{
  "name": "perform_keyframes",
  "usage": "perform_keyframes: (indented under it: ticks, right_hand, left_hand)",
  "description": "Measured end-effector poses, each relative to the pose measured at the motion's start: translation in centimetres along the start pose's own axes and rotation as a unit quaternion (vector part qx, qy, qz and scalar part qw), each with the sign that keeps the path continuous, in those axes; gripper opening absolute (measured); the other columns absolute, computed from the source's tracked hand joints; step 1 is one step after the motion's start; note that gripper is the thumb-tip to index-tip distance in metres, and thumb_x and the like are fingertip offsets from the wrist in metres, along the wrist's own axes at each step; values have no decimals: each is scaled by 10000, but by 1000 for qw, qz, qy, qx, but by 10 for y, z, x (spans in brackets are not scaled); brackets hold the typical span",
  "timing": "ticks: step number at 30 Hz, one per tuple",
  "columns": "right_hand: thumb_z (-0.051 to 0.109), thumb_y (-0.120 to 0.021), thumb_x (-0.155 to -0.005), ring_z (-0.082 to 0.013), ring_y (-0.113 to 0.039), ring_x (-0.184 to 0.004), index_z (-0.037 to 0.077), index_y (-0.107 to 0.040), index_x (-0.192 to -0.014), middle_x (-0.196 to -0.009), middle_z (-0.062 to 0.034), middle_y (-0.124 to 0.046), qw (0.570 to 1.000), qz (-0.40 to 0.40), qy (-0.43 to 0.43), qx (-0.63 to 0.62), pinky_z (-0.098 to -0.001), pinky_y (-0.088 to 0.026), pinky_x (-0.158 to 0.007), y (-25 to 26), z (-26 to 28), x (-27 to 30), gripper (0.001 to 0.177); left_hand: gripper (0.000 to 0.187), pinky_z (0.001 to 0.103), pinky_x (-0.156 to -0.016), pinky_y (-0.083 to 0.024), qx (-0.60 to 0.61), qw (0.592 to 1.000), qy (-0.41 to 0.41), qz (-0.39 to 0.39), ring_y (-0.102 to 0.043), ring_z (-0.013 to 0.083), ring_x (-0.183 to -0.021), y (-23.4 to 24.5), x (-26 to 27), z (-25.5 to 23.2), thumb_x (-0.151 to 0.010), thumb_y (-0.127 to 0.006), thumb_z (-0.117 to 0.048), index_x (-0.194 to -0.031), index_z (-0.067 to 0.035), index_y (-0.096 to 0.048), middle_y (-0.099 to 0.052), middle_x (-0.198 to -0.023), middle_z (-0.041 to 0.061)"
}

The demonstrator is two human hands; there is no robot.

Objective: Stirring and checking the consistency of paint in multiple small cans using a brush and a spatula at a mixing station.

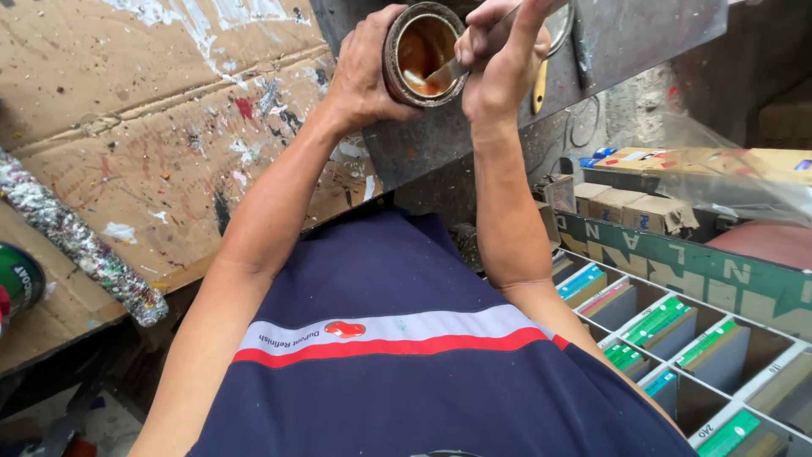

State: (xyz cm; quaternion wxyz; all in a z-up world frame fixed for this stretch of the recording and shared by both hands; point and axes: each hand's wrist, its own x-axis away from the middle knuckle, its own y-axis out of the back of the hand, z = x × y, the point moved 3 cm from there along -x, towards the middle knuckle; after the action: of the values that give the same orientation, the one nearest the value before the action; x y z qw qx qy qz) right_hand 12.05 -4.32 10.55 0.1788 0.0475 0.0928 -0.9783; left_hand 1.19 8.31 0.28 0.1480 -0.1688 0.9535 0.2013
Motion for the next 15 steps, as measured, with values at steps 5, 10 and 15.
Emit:
perform_keyframes:
  ticks: [5, 10, 15]
  right_hand:
    - [652, -664, -704, -168, -495, -503, 136, -576, -819, -585, -15, -482, 954, -168, -133, -210, -400, -452, -494, 56, 2, -29, 536]
    - [632, -665, -758, -182, -550, -608, 87, -680, -1003, -692, -47, -537, 958, -172, -68, -218, -429, -481, -615, 109, 57, -32, 597]
    - [588, -654, -797, -209, -544, -670, 69, -657, -1041, -732, -44, -481, 967, -160, -31, -197, -441, -482, -699, 127, 83, -27, 573]
  left_hand:
    - [1134, 538, -1062, -372, -1, 1000, 24, 18, -521, 368, -1273, -1, 7, 7, -655, -957, -414, -1517, -119, -282, -508, -1400, 155]
    - [1086, 504, -1016, -386, 12, 1000, -6, -9, -544, 355, -1227, -1, 8, 10, -655, -927, -441, -1503, -137, -321, -547, -1340, 150]
    - [1127, 504, -991, -375, 8, 1000, 0, -7, -533, 356, -1215, -2, 11, 11, -662, -942, -466, -1526, -157, -288, -537, -1348, 144]
